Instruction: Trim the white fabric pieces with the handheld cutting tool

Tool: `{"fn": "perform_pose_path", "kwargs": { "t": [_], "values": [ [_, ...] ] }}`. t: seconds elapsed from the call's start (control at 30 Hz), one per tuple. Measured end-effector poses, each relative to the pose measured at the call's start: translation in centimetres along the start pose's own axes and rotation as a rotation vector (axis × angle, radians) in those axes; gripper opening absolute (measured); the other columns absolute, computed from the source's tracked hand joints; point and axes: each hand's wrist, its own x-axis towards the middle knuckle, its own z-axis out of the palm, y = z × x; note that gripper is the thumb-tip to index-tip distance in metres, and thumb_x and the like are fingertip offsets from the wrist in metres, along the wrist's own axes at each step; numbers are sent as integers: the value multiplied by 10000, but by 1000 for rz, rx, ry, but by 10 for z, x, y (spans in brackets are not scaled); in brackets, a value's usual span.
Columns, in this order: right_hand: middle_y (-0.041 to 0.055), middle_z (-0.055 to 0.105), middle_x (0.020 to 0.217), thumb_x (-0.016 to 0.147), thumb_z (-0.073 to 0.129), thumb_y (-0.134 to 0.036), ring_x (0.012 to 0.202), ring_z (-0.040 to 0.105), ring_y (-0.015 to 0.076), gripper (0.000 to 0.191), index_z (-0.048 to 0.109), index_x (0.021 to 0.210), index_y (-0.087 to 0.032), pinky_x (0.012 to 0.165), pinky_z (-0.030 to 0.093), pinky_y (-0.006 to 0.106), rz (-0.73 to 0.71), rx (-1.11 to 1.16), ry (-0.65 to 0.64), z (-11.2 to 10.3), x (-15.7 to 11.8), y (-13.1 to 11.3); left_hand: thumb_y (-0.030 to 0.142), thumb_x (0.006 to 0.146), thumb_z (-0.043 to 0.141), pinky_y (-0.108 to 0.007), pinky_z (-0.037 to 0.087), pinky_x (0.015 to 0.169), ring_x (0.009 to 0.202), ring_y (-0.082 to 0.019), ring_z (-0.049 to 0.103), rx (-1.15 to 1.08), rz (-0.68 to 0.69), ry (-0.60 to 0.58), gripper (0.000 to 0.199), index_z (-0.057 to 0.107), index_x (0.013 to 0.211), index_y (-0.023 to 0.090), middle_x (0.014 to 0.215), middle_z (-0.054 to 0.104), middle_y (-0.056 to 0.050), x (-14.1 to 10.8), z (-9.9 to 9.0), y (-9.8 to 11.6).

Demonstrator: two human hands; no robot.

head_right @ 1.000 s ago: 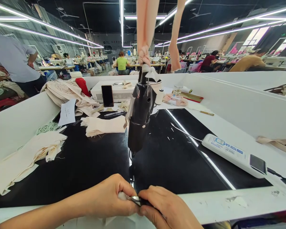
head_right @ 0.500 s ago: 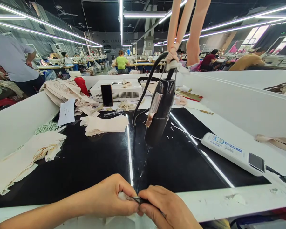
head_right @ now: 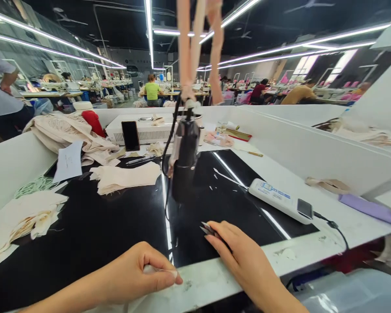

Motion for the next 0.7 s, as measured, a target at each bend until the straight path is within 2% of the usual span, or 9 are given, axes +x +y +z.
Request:
{"fn": "perform_pose_path", "kwargs": {
  "t": [0.1,0.2,0.27,0.4,0.5,0.57,0.63,0.7],
  "values": [
    [59,845,1053,1246,426,-442,914,859,216,422,791,1335,-250,754,679,291,11,-191,32,1,17,10,639,1008,741,-300,515,921,992,-256,748,42,22,-5,494,962,1150,220,1064,890,-66,2,-3,-5],
    [50,806,1001,1229,481,-396,856,809,210,349,790,1301,-249,646,586,269,39,-255,70,13,29,18,837,987,701,-304,498,884,937,-239,685,117,53,-13,690,959,1157,220,1035,836,-80,6,-9,-15],
    [70,810,1031,1208,530,-361,876,789,227,309,792,1314,-233,676,578,288,34,-271,98,20,33,22,940,973,651,-301,478,869,864,-202,598,186,67,-11,791,960,1141,231,961,740,-63,9,-13,-21],
    [162,840,1233,1168,604,-299,1037,792,295,312,782,1396,-182,875,628,390,-9,-234,148,19,33,21,1080,899,561,-313,465,872,819,-190,491,267,71,-11,958,961,1152,246,860,551,-32,16,-18,-32],
    [115,863,1196,1122,706,-304,1015,808,270,335,776,1437,-218,895,647,368,-32,-152,137,8,24,-1,1103,882,533,-316,466,836,786,-186,482,264,72,-10,984,954,1174,263,861,567,-36,19,-19,-33],
    [33,870,1133,1066,793,-357,893,800,201,399,771,1458,-286,803,639,274,-9,-14,65,6,18,-25,1096,893,529,-312,466,805,757,-178,476,265,77,0,976,952,1153,255,872,611,-42,17,-20,-26],
    [8,851,1220,955,879,-384,776,724,147,506,782,1449,-334,719,588,221,173,493,-205,12,16,-51,1048,930,567,-310,479,815,779,-186,523,256,96,38,912,951,1114,242,898,673,-54,9,-22,-14],
    [-14,806,1080,854,917,-470,692,581,112,492,833,1306,-295,627,474,198,200,868,-453,26,17,-74,963,974,640,-312,497,854,868,-218,615,200,113,86,806,947,1104,229,964,749,-73,-1,-24,0]
  ]
}}
